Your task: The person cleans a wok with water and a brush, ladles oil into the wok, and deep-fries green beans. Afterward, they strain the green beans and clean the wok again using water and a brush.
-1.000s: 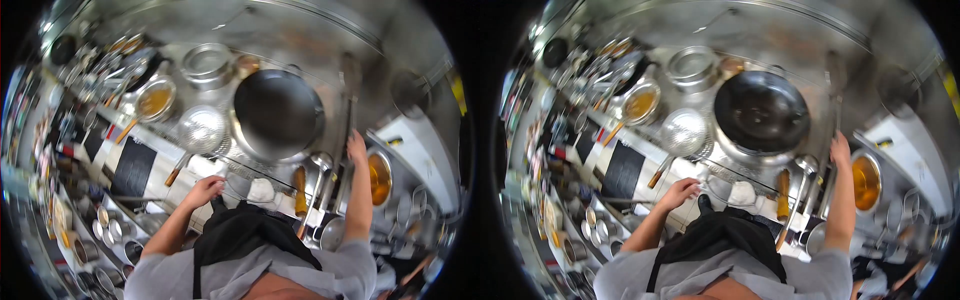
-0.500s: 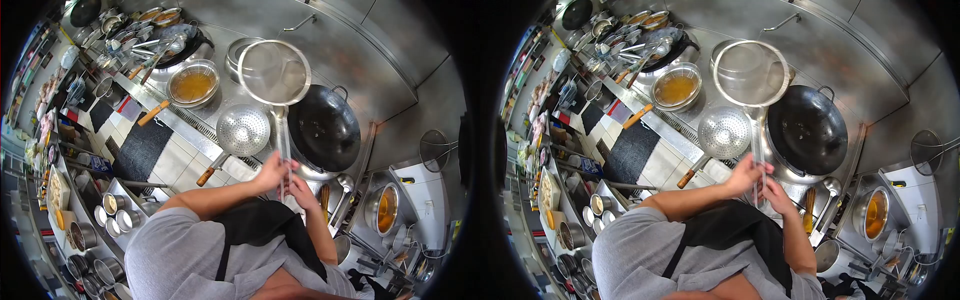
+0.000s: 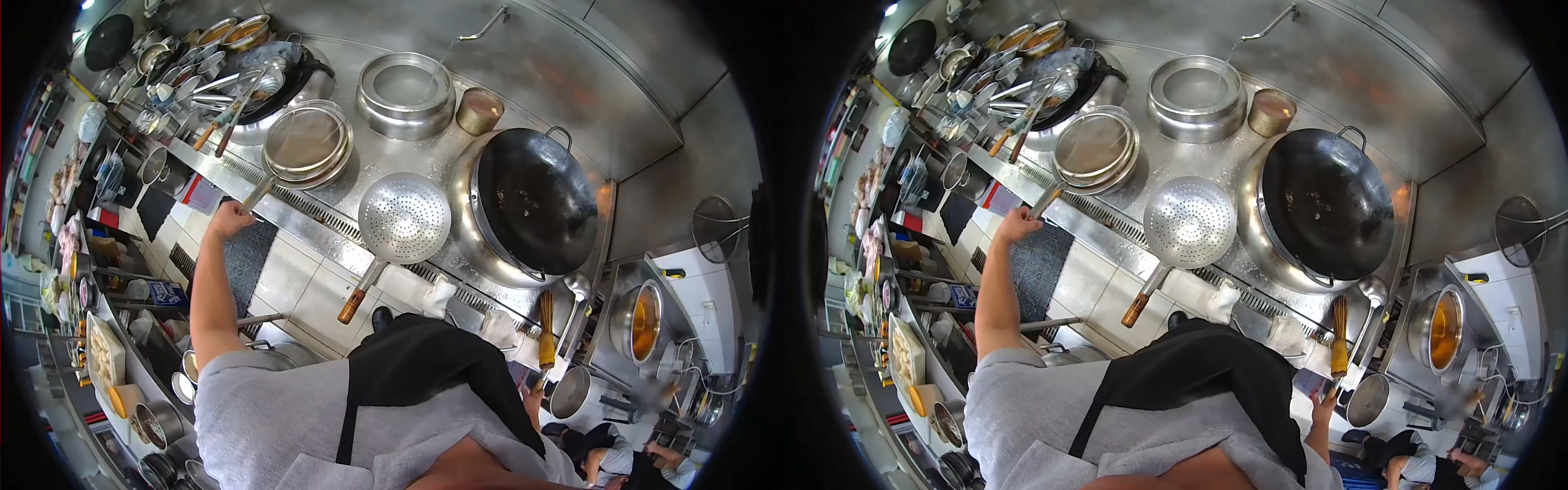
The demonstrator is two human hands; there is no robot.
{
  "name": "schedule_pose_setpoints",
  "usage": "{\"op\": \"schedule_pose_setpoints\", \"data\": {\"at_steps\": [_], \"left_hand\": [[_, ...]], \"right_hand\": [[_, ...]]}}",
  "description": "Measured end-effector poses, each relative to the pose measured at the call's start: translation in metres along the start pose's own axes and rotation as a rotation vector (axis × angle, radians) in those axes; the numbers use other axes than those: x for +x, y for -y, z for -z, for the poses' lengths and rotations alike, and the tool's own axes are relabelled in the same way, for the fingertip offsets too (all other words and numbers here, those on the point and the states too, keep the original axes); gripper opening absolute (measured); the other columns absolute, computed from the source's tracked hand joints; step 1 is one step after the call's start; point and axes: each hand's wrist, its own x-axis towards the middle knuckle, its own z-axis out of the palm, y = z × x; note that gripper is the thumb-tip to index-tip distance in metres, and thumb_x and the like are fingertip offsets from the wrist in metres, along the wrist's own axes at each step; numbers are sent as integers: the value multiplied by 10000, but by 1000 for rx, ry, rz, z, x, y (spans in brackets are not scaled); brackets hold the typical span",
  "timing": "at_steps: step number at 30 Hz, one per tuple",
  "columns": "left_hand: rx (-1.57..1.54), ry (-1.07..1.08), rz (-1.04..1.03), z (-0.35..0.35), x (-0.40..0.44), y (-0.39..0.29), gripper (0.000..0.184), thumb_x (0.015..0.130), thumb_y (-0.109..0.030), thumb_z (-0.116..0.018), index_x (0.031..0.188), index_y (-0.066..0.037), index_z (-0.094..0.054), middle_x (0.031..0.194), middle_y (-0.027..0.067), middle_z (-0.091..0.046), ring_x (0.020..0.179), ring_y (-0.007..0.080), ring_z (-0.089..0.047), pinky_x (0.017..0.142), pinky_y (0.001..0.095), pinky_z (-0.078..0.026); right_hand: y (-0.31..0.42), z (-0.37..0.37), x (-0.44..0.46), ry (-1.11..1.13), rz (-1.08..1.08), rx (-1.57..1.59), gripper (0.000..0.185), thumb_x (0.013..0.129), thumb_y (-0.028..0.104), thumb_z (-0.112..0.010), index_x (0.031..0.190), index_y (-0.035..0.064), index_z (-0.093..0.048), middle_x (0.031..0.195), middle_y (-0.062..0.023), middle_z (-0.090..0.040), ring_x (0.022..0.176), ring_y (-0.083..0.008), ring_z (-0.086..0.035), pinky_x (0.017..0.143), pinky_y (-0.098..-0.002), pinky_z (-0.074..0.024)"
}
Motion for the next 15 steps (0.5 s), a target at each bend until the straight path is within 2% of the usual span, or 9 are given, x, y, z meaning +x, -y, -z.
{"op": "schedule_pose_setpoints", "data": {"at_steps": [1,2,3,4,6,10,12,14,15], "left_hand": [[112,-3,-8,6,14,14,325,658,-208,-829,799,5,-629,733,115,-646,663,273,-628,627,390,-497],[223,-5,-21,8,28,30,342,633,-186,-820,845,9,-635,822,158,-673,752,325,-651,704,412,-514],[304,-137,-71,-1,37,52,403,623,-171,-802,937,6,-621,925,191,-664,847,364,-646,774,428,-507],[380,-264,-138,-12,46,71,479,612,-155,-784,1029,3,-608,1028,224,-655,943,403,-641,843,445,-501],[140,-113,24,-29,58,97,644,619,-138,-753,1209,-17,-525,1128,242,-624,1052,408,-619,903,460,-486],[102,-81,59,-63,61,101,785,589,-109,-756,1306,-13,-451,1135,229,-636,1054,374,-630,894,432,-496],[-41,57,13,-75,57,103,784,616,-102,-730,1328,-4,-417,1098,198,-649,974,335,-655,852,407,-514],[-174,137,-74,-88,49,109,692,702,-106,-732,1313,-20,-418,1015,156,-650,822,286,-656,745,393,-534],[-524,286,107,-86,25,76,583,765,-117,-711,1274,-35,-440,963,135,-637,765,261,-641,688,373,-531]], "right_hand": [[62,21,-7,87,-294,250,806,802,361,-710,1345,-112,-348,1241,-334,-440,1137,-456,-476,981,-475,-399],[59,11,-5,11,-292,216,682,772,229,-700,1300,-78,-396,1166,-314,-503,1081,-454,-522,940,-482,-426],[119,29,-4,40,-424,96,593,785,240,-728,1218,-41,-436,1056,-253,-561,966,-390,-578,824,-424,-477],[127,31,-6,1,-418,70,520,791,253,-740,1145,-17,-472,975,-217,-591,906,-362,-602,766,-405,-493],[108,21,-9,-145,-257,94,396,795,282,-746,1010,20,-541,843,-170,-623,843,-343,-619,709,-406,-492],[153,58,-39,-143,-540,197,288,734,98,-637,983,-17,-550,887,-184,-618,856,-352,-603,790,-436,-468],[203,81,-52,-219,-499,151,267,693,39,-574,949,-23,-534,808,-183,-586,802,-344,-597,750,-437,-473],[206,86,-53,-272,-412,212,217,707,39,-571,909,-8,-504,706,-132,-541,632,-278,-571,599,-404,-472],[254,102,-52,-264,-445,468,187,751,12,-573,907,29,-471,648,-69,-494,492,-186,-503,454,-332,-427]]}}
